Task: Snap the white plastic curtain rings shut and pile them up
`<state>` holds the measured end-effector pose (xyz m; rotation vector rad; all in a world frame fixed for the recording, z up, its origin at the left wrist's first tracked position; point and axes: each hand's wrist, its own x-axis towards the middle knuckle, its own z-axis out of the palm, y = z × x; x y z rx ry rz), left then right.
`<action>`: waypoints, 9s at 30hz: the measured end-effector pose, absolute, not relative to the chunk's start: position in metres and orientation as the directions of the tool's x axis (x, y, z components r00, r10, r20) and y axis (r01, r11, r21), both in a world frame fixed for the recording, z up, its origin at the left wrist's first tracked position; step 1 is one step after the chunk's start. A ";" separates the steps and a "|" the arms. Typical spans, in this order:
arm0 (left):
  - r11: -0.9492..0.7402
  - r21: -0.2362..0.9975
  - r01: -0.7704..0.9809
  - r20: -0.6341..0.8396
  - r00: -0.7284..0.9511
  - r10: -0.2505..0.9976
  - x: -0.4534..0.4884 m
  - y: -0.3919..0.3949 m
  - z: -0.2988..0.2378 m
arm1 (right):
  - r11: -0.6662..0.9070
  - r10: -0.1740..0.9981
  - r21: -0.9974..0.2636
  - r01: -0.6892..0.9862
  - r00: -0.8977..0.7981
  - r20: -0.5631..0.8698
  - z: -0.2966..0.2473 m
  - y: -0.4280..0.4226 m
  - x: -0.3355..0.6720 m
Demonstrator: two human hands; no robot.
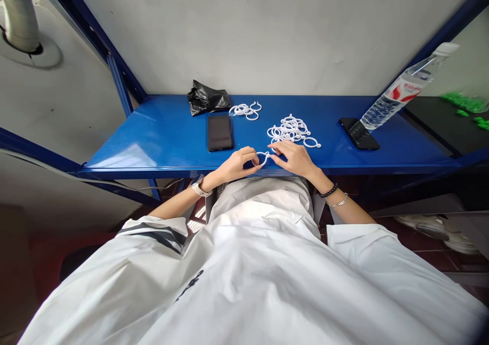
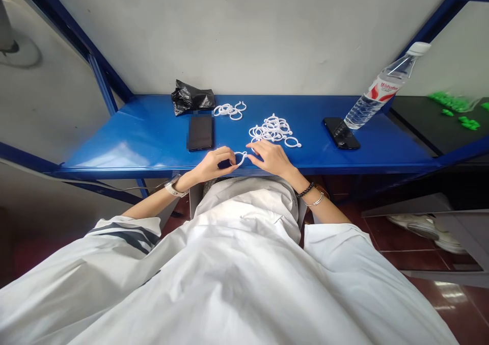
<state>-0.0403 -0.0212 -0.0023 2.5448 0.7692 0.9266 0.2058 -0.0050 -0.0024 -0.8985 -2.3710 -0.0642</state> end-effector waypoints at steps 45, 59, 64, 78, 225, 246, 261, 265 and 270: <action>-0.726 0.580 0.368 0.516 0.523 0.678 -0.040 -0.021 0.001 | 0.797 0.546 -0.182 0.576 -0.559 0.624 -0.019 -0.015 0.190; -0.738 0.573 0.356 0.517 0.542 0.663 -0.040 -0.019 -0.004 | 0.789 0.552 -0.159 0.593 -0.572 0.607 -0.023 -0.013 0.191; -0.745 0.561 0.361 0.523 0.542 0.657 -0.040 -0.019 -0.003 | 0.798 0.536 -0.144 0.586 -0.578 0.616 -0.022 -0.013 0.191; -0.732 0.562 0.385 0.496 0.552 0.671 -0.040 -0.019 -0.003 | 0.815 0.518 -0.155 0.559 -0.582 0.627 -0.021 -0.014 0.191; -0.689 0.572 0.446 0.438 0.544 0.716 -0.040 -0.022 -0.004 | 0.784 0.579 -0.188 0.592 -0.589 0.564 -0.019 -0.015 0.194; -0.701 0.560 0.442 0.442 0.556 0.704 -0.040 -0.023 -0.003 | 0.795 0.562 -0.166 0.584 -0.605 0.563 -0.021 -0.013 0.195; -0.714 0.533 0.454 0.437 0.574 0.692 -0.040 -0.024 -0.001 | 0.788 0.574 -0.171 0.591 -0.606 0.551 -0.019 -0.013 0.195; -0.722 0.519 0.457 0.444 0.578 0.685 -0.040 -0.023 -0.002 | 0.795 0.568 -0.175 0.581 -0.610 0.553 -0.019 -0.013 0.195; -0.715 0.516 0.471 0.431 0.579 0.692 -0.040 -0.022 -0.003 | 0.797 0.563 -0.171 0.579 -0.611 0.556 -0.019 -0.013 0.195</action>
